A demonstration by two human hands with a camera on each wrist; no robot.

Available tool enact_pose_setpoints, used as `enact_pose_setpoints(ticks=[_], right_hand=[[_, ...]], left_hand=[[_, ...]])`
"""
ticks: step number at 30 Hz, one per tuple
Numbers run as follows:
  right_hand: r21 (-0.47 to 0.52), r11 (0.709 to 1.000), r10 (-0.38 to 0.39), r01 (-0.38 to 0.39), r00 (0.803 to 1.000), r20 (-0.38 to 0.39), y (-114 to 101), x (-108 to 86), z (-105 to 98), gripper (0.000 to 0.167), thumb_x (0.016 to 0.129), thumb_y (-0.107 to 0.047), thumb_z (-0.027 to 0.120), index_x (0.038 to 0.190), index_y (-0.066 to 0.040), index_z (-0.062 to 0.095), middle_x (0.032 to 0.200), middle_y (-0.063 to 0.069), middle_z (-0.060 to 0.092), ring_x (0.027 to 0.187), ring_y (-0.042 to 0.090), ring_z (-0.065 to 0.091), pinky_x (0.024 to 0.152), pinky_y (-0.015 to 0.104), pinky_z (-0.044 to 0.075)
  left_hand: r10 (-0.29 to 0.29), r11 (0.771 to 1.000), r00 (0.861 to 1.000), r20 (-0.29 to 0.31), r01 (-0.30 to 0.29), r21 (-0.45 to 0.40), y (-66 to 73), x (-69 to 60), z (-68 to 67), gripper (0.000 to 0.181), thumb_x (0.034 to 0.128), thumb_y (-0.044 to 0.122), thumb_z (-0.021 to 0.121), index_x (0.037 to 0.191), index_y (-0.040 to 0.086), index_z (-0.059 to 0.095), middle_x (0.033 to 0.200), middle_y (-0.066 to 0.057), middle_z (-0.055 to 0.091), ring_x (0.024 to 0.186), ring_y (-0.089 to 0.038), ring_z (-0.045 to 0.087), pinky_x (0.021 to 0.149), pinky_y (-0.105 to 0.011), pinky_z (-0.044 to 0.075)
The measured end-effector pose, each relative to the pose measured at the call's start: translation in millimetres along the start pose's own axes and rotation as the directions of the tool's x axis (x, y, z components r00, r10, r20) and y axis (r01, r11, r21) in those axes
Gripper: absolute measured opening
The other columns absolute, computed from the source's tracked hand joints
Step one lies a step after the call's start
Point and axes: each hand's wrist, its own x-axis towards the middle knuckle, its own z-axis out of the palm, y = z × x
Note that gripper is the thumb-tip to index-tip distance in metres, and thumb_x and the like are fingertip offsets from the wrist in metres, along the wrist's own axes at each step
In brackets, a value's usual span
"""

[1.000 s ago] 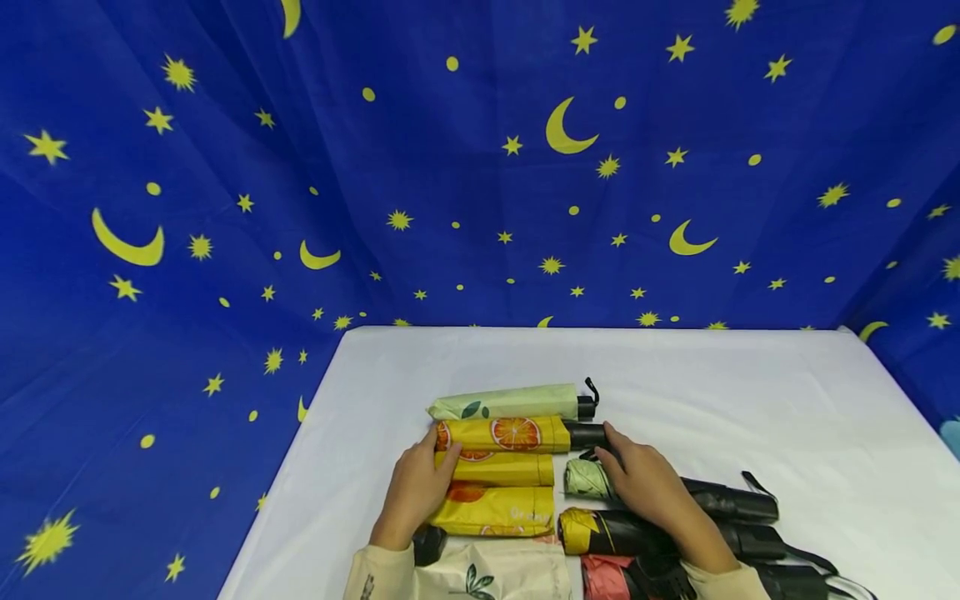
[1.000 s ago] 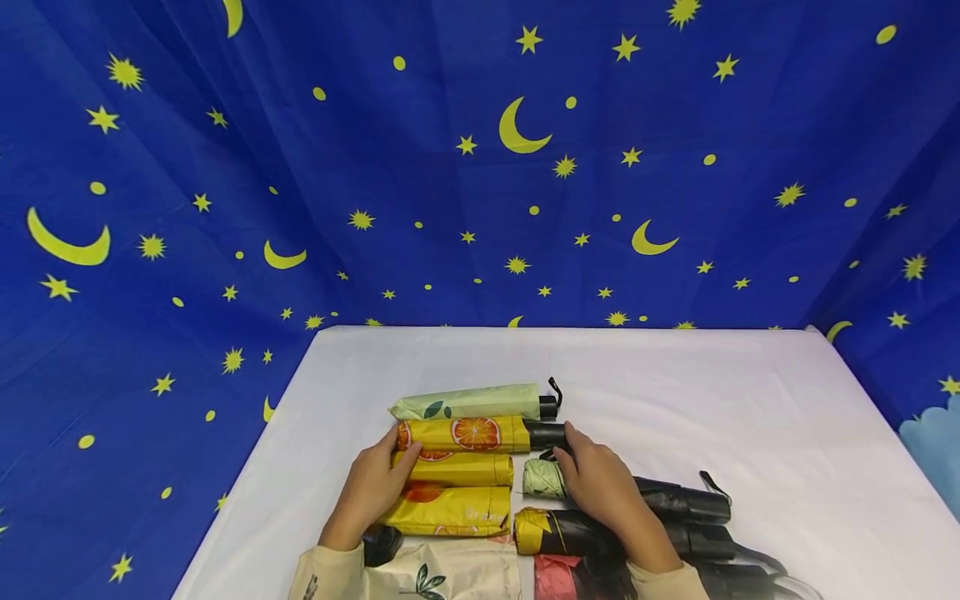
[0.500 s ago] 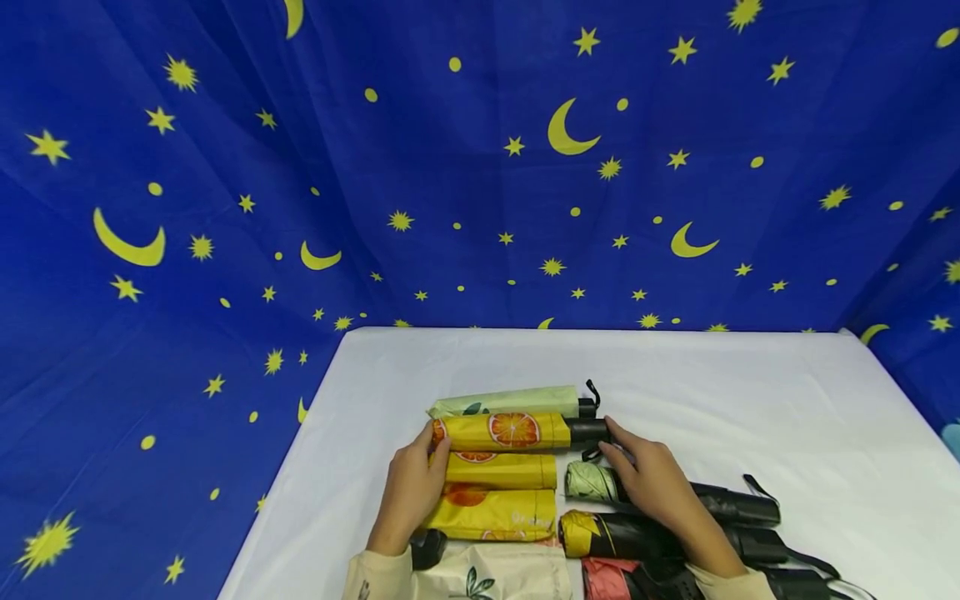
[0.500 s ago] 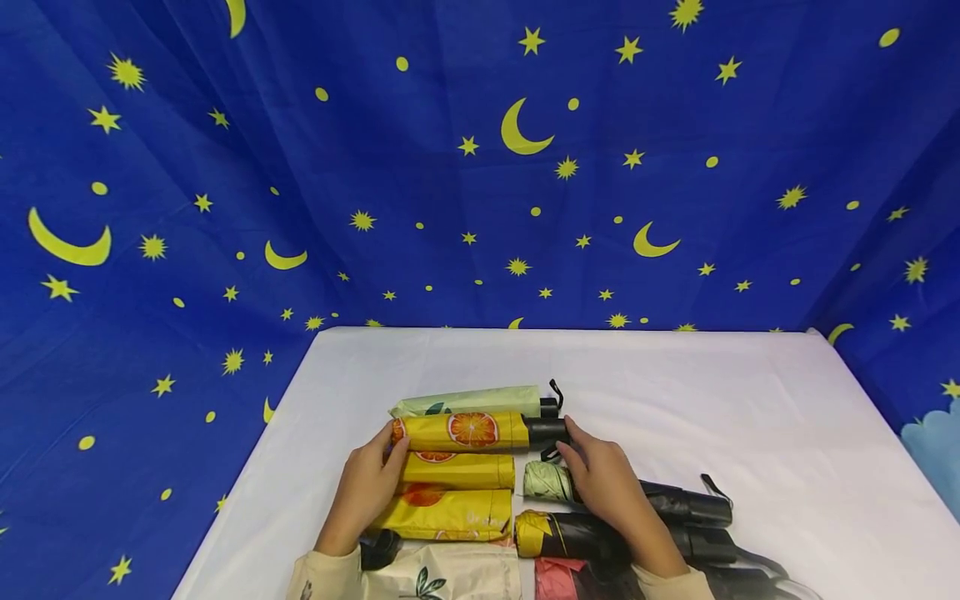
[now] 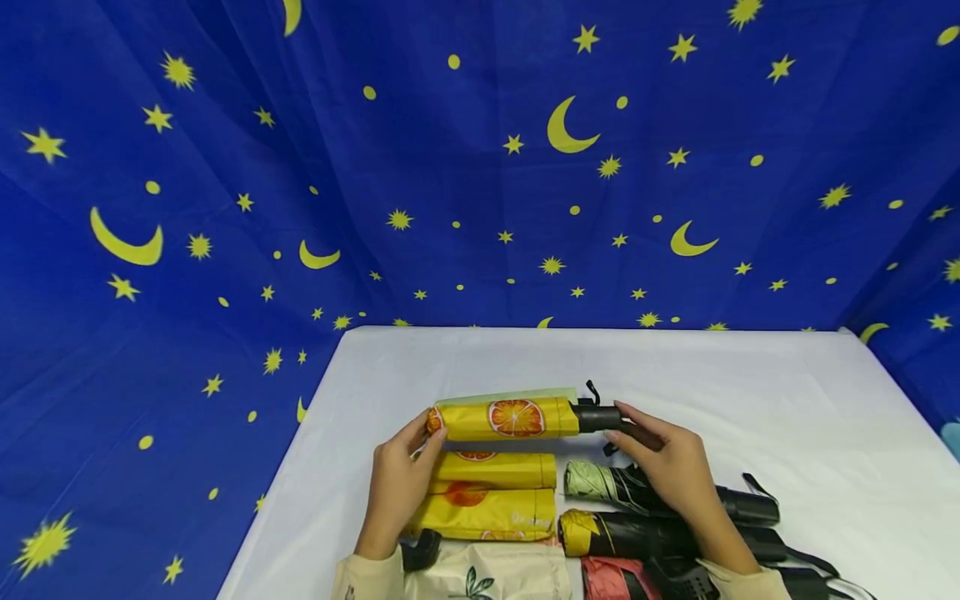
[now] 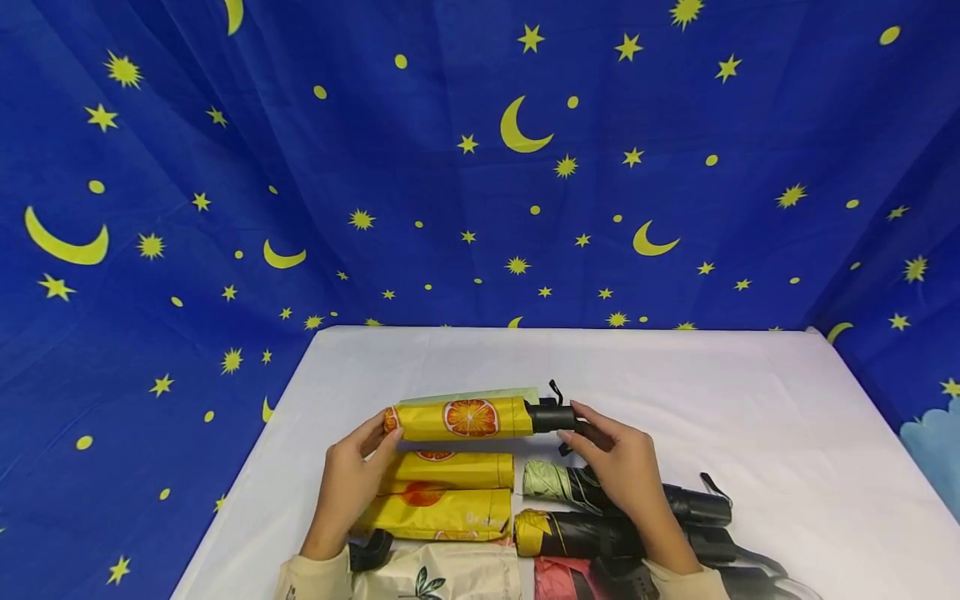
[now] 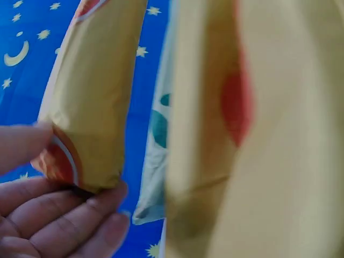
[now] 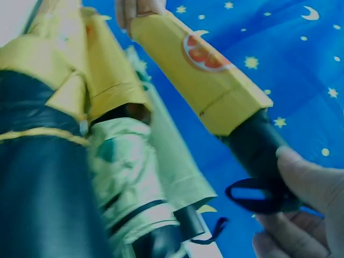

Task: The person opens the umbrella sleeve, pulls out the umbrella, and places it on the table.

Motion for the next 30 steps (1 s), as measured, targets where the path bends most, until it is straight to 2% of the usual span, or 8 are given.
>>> enact_pose_setpoints(ticks=[3, 6, 13, 15, 22, 24, 28, 30], right_hand=[[0.166, 0.985, 0.033, -0.038, 0.999, 0.033, -1.8, 0.6, -9.3, 0.046, 0.094, -0.021, 0.077, 0.137, -0.008, 0.066, 0.130, 0.018, 0.067, 0.100, 0.009, 0.072, 0.076, 0.022, 0.060], [0.310, 0.947, 0.049, -0.080, 0.993, 0.106, -5.4, 0.4, -20.1, 0.048, 0.095, -0.017, 0.076, 0.140, -0.006, 0.063, 0.134, 0.019, 0.064, 0.104, 0.012, 0.072, 0.079, 0.029, 0.061], [0.430, 0.900, -0.030, -0.066, 0.977, 0.213, -12.4, -2.2, -37.4, 0.045, 0.096, 0.002, 0.069, 0.139, 0.006, 0.057, 0.121, 0.004, 0.072, 0.099, 0.022, 0.074, 0.075, 0.037, 0.062], [0.459, 0.886, -0.050, -0.069, 0.969, 0.242, -13.8, -4.0, -40.0, 0.044, 0.096, 0.004, 0.067, 0.139, 0.007, 0.057, 0.119, 0.003, 0.073, 0.097, 0.022, 0.073, 0.074, 0.036, 0.061], [0.449, 0.894, -0.142, -0.018, 0.937, 0.320, -13.9, -19.4, -44.2, 0.039, 0.097, 0.007, 0.062, 0.136, 0.005, 0.060, 0.121, 0.004, 0.070, 0.083, 0.012, 0.060, 0.065, 0.032, 0.053], [0.439, 0.898, -0.133, -0.018, 0.941, 0.311, -13.7, -23.5, -44.5, 0.039, 0.097, 0.008, 0.063, 0.136, 0.004, 0.061, 0.130, 0.002, 0.068, 0.089, 0.013, 0.061, 0.069, 0.032, 0.052], [0.462, 0.886, -0.125, -0.032, 0.944, 0.304, -13.5, -27.5, -43.7, 0.039, 0.096, 0.009, 0.063, 0.136, 0.005, 0.061, 0.131, -0.003, 0.068, 0.058, 0.014, 0.041, 0.056, 0.035, 0.043], [0.489, 0.872, -0.136, -0.037, 0.940, 0.314, -13.3, -28.5, -43.5, 0.040, 0.096, 0.010, 0.062, 0.135, 0.006, 0.061, 0.132, -0.004, 0.067, 0.056, 0.018, 0.034, 0.054, 0.036, 0.042]], left_hand=[[-0.031, 0.986, 0.999, 0.019, 0.034, -0.164, 1.2, 1.6, -6.0, 0.042, 0.0946, 0.028, 0.077, 0.132, 0.008, 0.069, 0.122, -0.009, 0.072, 0.110, -0.022, 0.070, 0.089, -0.034, 0.058], [-0.046, 0.942, 0.995, 0.084, 0.071, -0.329, 3.2, 3.0, -11.5, 0.044, 0.0928, 0.022, 0.079, 0.134, 0.011, 0.067, 0.125, -0.007, 0.069, 0.112, -0.020, 0.068, 0.088, -0.030, 0.058], [0.026, 0.744, 0.943, 0.332, 0.204, -0.636, 8.6, 3.9, -21.0, 0.053, 0.0960, 0.000, 0.069, 0.146, -0.001, 0.052, 0.137, -0.022, 0.051, 0.114, -0.026, 0.063, 0.088, -0.034, 0.059], [0.059, 0.718, 0.923, 0.381, 0.226, -0.658, 11.2, 3.5, -21.8, 0.052, 0.0967, -0.001, 0.067, 0.146, -0.004, 0.051, 0.138, -0.024, 0.051, 0.113, -0.025, 0.063, 0.088, -0.034, 0.058], [0.145, 0.720, 0.837, 0.527, 0.276, -0.637, 16.9, -0.9, -19.4, 0.049, 0.0966, 0.001, 0.069, 0.143, -0.004, 0.054, 0.139, -0.025, 0.052, 0.113, -0.030, 0.063, 0.090, -0.039, 0.059], [0.153, 0.714, 0.822, 0.549, 0.292, -0.636, 17.5, -2.4, -19.1, 0.050, 0.0966, -0.001, 0.069, 0.143, -0.005, 0.052, 0.140, -0.025, 0.052, 0.115, -0.033, 0.063, 0.091, -0.041, 0.059], [0.170, 0.718, 0.802, 0.572, 0.297, -0.629, 20.6, -4.4, -18.4, 0.054, 0.0939, -0.002, 0.072, 0.144, -0.005, 0.052, 0.142, -0.025, 0.051, 0.113, -0.032, 0.062, 0.088, -0.042, 0.060], [0.170, 0.732, 0.800, 0.576, 0.289, -0.617, 22.8, -5.2, -18.0, 0.055, 0.0914, -0.002, 0.075, 0.143, -0.002, 0.056, 0.140, -0.024, 0.055, 0.110, -0.030, 0.063, 0.086, -0.041, 0.060]])
